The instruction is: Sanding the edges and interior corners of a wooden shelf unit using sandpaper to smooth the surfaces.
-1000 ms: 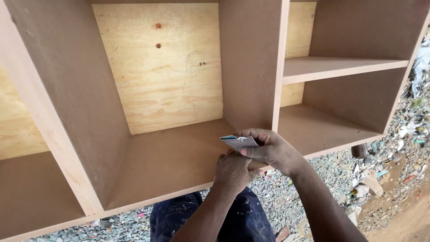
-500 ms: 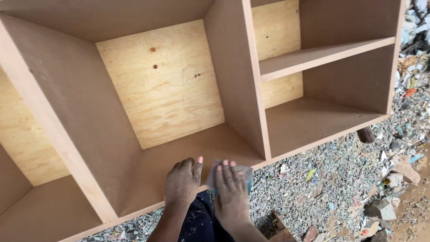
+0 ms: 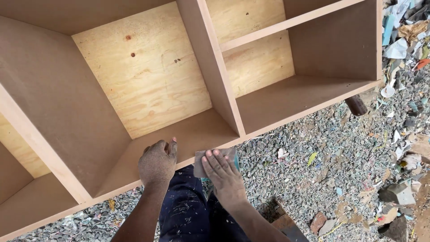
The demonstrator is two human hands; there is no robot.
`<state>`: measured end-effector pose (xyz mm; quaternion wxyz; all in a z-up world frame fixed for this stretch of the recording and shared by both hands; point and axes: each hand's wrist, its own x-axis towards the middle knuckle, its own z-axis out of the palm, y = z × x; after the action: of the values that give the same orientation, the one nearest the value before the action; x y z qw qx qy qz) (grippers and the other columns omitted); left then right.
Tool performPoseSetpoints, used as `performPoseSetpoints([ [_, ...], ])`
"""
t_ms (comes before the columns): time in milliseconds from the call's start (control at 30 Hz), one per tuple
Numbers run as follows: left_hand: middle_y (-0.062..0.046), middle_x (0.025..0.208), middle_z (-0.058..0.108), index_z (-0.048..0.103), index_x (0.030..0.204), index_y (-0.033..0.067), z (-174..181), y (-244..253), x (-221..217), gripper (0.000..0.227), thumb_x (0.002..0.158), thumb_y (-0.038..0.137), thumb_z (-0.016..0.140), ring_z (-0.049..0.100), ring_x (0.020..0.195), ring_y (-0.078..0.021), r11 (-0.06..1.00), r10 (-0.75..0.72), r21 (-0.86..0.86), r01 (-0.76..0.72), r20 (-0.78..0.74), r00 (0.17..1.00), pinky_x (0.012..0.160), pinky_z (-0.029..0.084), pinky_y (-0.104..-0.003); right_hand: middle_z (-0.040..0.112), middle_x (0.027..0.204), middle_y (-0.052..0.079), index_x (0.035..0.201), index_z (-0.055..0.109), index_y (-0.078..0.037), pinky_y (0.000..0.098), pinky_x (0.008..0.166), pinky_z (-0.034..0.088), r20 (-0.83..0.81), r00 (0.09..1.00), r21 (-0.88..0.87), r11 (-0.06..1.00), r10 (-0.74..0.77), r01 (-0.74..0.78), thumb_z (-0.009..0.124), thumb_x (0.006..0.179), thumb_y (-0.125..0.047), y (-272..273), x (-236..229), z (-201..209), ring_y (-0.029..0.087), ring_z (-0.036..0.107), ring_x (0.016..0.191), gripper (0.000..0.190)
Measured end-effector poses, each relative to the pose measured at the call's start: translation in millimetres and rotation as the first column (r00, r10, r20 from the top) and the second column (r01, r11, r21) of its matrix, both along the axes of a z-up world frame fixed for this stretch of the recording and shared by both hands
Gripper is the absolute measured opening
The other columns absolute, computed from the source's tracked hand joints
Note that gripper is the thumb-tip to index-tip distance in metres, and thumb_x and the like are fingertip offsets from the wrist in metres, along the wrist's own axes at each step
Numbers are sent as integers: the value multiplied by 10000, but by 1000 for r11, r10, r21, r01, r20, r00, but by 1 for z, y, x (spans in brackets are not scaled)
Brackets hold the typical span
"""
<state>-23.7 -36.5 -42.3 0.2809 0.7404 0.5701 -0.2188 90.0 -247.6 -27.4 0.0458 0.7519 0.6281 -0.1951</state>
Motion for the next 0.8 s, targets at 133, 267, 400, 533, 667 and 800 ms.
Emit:
performPoseSetpoints([
  [133, -64, 924, 776, 755, 1033, 217, 38, 7, 16, 665, 1053, 730, 332, 740, 1035, -254, 994, 46, -93, -60, -143, 989, 931, 598, -455, 253, 1701, 118, 1604, 304, -110, 497, 1265, 178, 117, 865, 24, 872, -489, 489, 617, 809, 3, -32, 75, -9, 324, 164, 1574, 862],
  [267, -78, 935, 777, 767, 1037, 221, 38, 5, 17, 630, 1037, 727, 392, 741, 1044, -281, 992, 72, -99, -85, -132, 989, 944, 591, -479, 194, 1713, 88, 1614, 281, -134, 430, 1280, 96, 49, 903, 32, 904, -426, 425, 618, 798, -48, 0, 4, 6, 288, 78, 1588, 887],
  [400, -23, 916, 765, 759, 1020, 249, 43, 7, 17, 463, 970, 664, 560, 734, 1045, -252, 994, 33, -103, -41, -74, 997, 942, 588, -476, 84, 1737, 27, 1644, 160, -237, 450, 1274, 49, 26, 999, 35, 999, -25, 24, 585, 785, -168, -6, -1, -3, 253, 11, 1598, 961],
  [533, -8, 858, 744, 757, 991, 239, 30, 2, 10, 411, 938, 631, 645, 735, 1013, -241, 995, -16, -98, 10, -59, 998, 918, 595, -463, 413, 1627, 98, 1529, 484, -161, 468, 1286, 167, -126, 769, 51, 771, -626, 635, 565, 887, 45, -15, 110, 40, 284, 286, 1538, 679],
  [667, -6, 882, 751, 745, 1001, 235, 33, 2, 10, 416, 939, 636, 654, 726, 1027, -237, 996, -32, -86, 31, -12, 999, 915, 590, -466, 647, 1068, 84, 1161, 707, -96, 324, 843, 600, -679, 375, 172, 361, -631, 917, 698, 981, -78, -18, 149, 54, 220, 635, 1065, 181],
  [800, -48, 858, 711, 684, 848, 187, 43, 8, 15, 559, 951, 718, 542, 722, 1001, -257, 957, -227, -182, 224, 7, 974, 869, 605, -454, 682, 953, 128, 1103, 614, -34, 385, 890, 553, -746, -20, -244, 246, -666, 938, 824, 905, -236, 8, 158, 73, 210, 630, 979, 352],
])
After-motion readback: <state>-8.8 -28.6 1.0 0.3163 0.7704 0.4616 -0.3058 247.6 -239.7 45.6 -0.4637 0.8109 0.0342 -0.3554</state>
